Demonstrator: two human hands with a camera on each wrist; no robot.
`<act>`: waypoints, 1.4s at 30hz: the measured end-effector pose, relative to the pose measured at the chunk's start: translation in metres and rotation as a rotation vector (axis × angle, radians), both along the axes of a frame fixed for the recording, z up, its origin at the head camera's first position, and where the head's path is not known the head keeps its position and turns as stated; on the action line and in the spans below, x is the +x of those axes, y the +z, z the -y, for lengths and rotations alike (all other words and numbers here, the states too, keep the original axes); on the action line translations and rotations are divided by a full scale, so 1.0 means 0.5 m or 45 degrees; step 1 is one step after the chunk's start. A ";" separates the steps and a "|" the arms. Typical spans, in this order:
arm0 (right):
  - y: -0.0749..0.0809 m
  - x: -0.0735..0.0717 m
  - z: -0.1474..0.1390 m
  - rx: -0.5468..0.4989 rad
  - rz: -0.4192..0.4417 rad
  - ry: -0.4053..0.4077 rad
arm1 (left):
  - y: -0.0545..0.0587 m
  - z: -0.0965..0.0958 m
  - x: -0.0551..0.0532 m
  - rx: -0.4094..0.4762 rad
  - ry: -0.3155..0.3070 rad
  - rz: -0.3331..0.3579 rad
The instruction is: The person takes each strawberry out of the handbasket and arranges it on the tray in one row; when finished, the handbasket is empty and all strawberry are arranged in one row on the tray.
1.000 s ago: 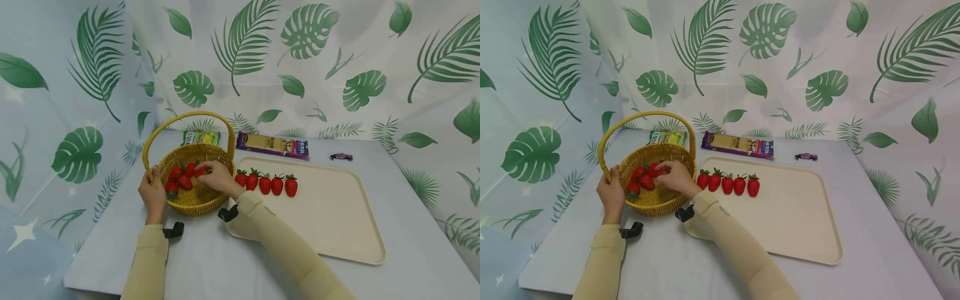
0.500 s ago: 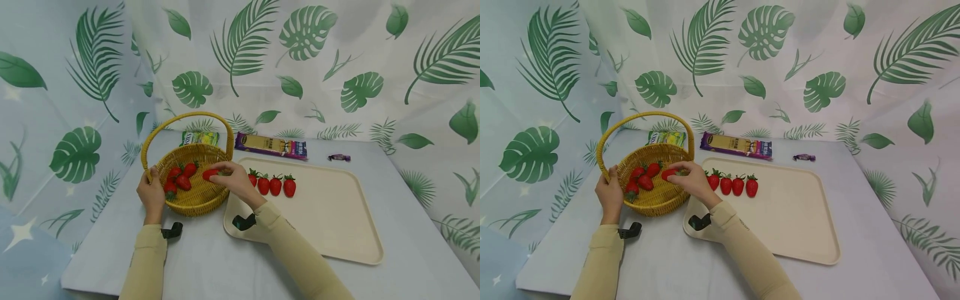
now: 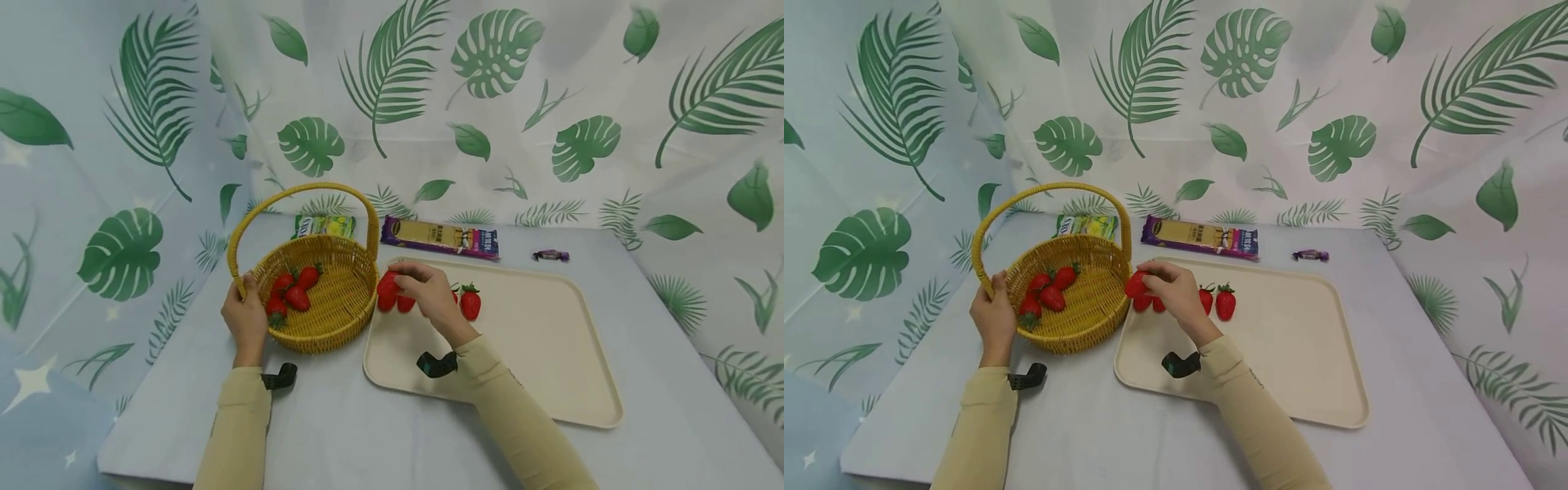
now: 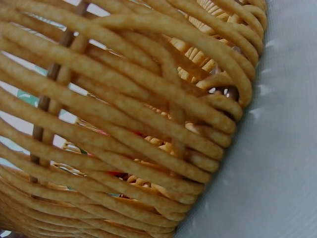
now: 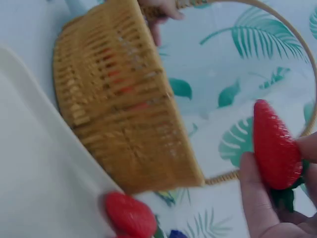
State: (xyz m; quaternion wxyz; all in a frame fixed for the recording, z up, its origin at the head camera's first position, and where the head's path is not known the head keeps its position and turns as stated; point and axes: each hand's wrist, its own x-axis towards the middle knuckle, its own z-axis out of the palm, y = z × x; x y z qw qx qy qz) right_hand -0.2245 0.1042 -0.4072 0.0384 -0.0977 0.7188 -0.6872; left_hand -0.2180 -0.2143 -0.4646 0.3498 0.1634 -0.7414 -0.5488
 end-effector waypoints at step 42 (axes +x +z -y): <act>-0.049 -0.030 -0.352 0.361 0.255 -0.257 | 0.006 0.000 -0.001 0.030 -0.003 0.052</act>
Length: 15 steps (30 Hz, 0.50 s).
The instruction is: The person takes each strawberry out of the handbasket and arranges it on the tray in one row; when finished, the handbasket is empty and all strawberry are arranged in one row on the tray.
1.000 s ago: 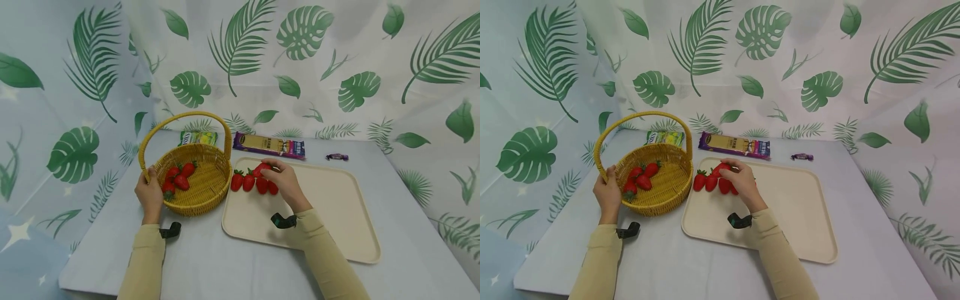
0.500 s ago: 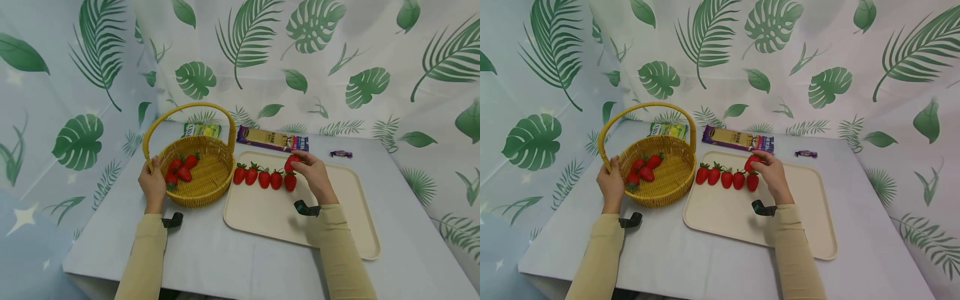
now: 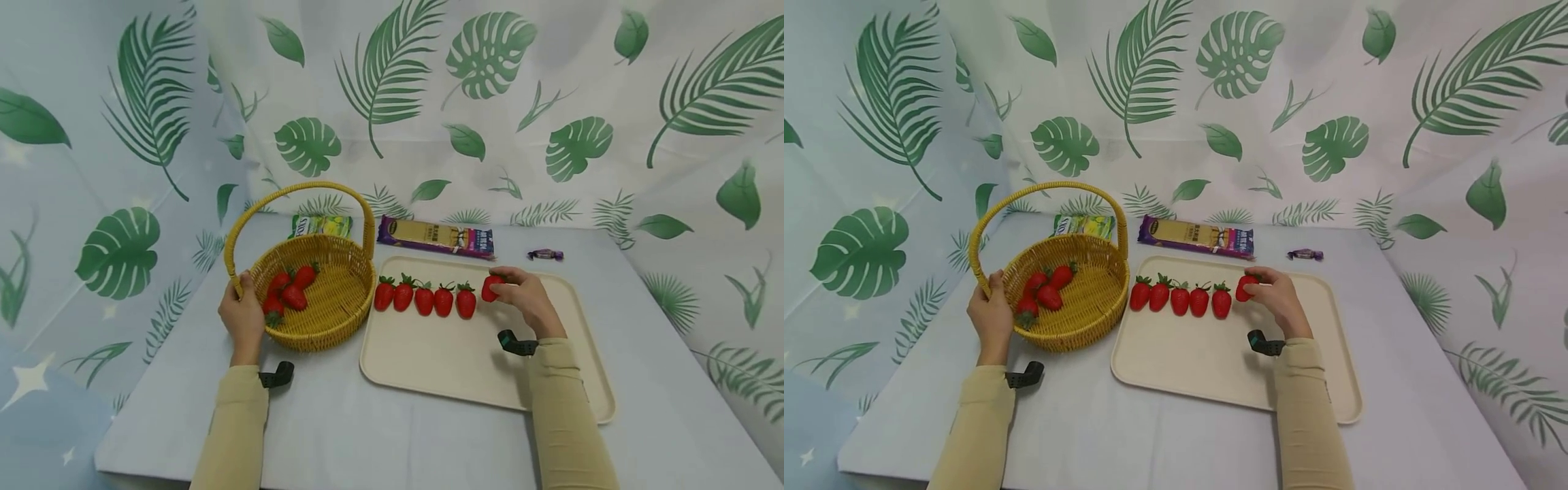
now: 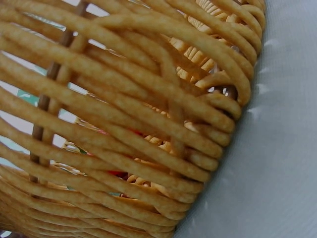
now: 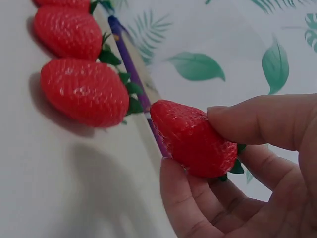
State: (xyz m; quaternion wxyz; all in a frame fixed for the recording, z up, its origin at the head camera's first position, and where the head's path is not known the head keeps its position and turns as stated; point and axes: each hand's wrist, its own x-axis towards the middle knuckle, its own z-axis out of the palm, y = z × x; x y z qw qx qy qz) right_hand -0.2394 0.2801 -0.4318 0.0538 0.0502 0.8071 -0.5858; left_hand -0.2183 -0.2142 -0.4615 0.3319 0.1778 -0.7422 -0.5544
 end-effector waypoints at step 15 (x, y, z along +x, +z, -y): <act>-0.044 -0.018 -0.021 0.118 0.167 0.063 | -0.008 0.011 -0.006 0.003 -0.024 -0.012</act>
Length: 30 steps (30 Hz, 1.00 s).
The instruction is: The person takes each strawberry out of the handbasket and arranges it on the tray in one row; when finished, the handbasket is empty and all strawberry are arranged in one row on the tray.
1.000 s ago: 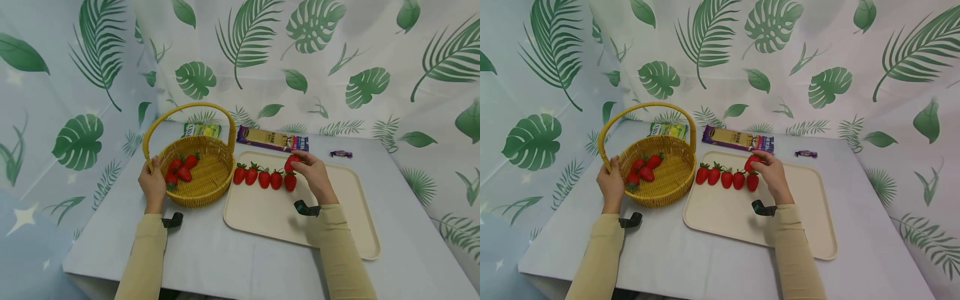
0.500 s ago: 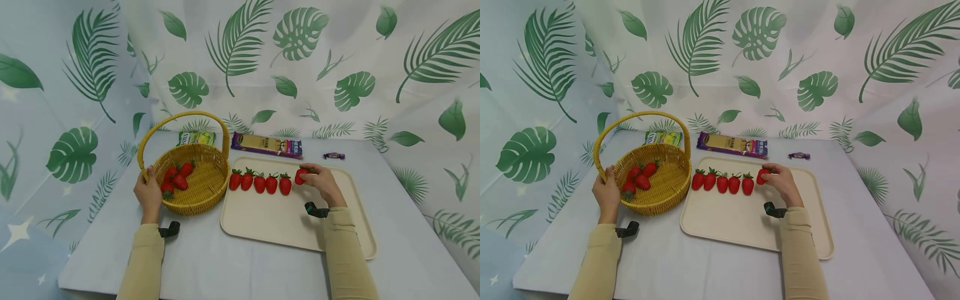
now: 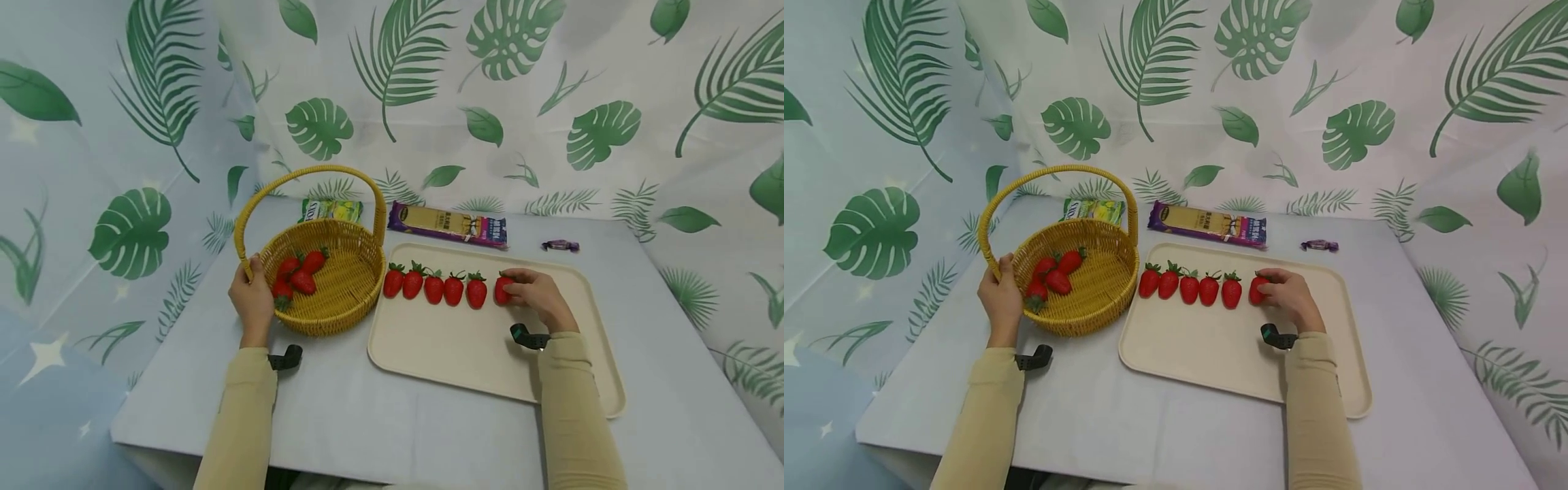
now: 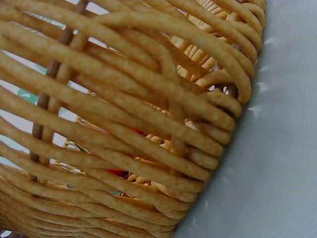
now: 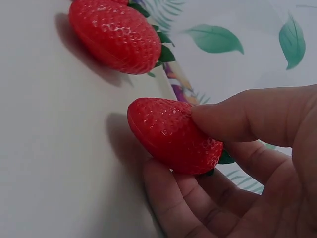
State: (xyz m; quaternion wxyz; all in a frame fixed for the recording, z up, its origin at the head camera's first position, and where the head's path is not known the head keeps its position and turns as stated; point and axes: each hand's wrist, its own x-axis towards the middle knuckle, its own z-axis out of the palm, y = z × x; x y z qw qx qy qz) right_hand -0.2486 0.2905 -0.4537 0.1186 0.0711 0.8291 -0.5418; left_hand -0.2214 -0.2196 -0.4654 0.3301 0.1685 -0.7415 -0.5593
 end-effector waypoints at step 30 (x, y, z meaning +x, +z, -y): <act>-0.012 0.007 -0.004 0.045 -0.032 -0.009 | 0.009 -0.017 0.006 -0.020 0.062 -0.015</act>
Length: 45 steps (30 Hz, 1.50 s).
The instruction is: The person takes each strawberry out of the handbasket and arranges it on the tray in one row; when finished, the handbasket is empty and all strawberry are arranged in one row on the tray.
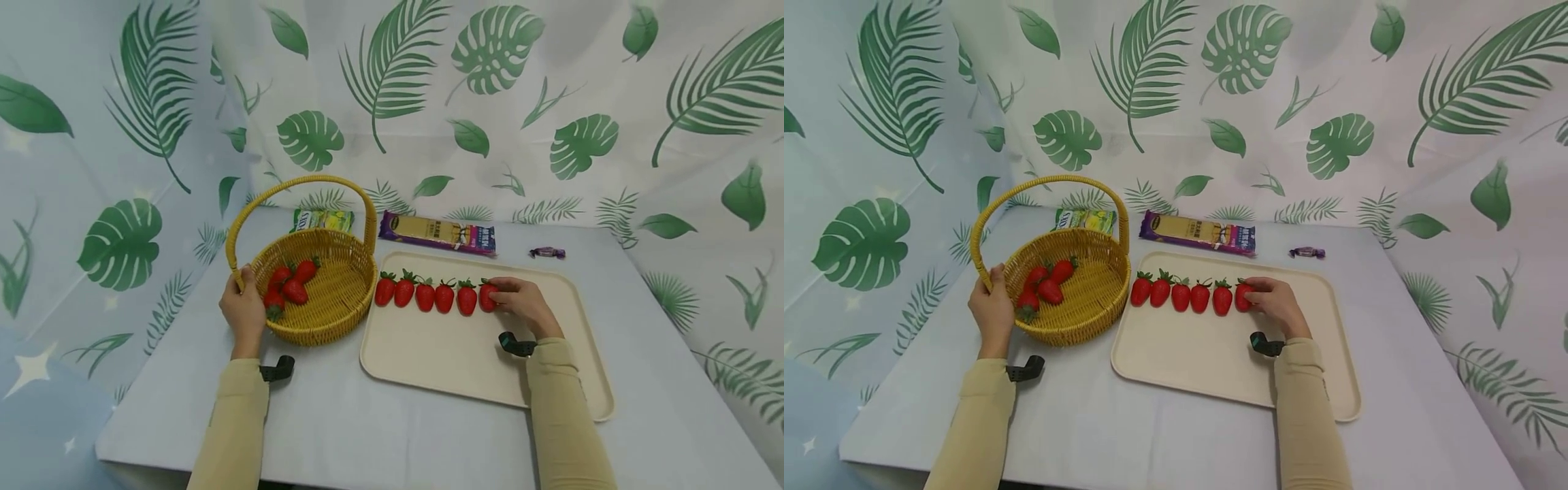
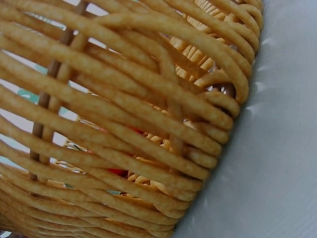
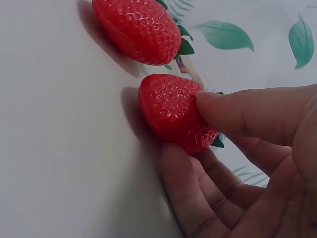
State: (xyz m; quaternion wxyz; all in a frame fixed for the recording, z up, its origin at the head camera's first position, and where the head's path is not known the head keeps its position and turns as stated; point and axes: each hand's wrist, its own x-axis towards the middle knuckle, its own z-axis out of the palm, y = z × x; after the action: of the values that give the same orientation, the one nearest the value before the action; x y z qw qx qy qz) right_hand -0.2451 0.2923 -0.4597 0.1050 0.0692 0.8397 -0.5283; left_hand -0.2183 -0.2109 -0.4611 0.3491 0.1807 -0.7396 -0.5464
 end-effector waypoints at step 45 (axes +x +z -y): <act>-0.004 -0.003 -0.005 -0.103 -0.050 0.025 | -0.004 0.007 0.000 0.029 -0.045 0.035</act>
State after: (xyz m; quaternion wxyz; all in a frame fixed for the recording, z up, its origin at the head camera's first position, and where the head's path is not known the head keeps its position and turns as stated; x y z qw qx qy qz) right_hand -0.2464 0.2950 -0.4616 0.0963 0.0463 0.8201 -0.5622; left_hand -0.2185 -0.2145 -0.4629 0.3272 0.1792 -0.7411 -0.5583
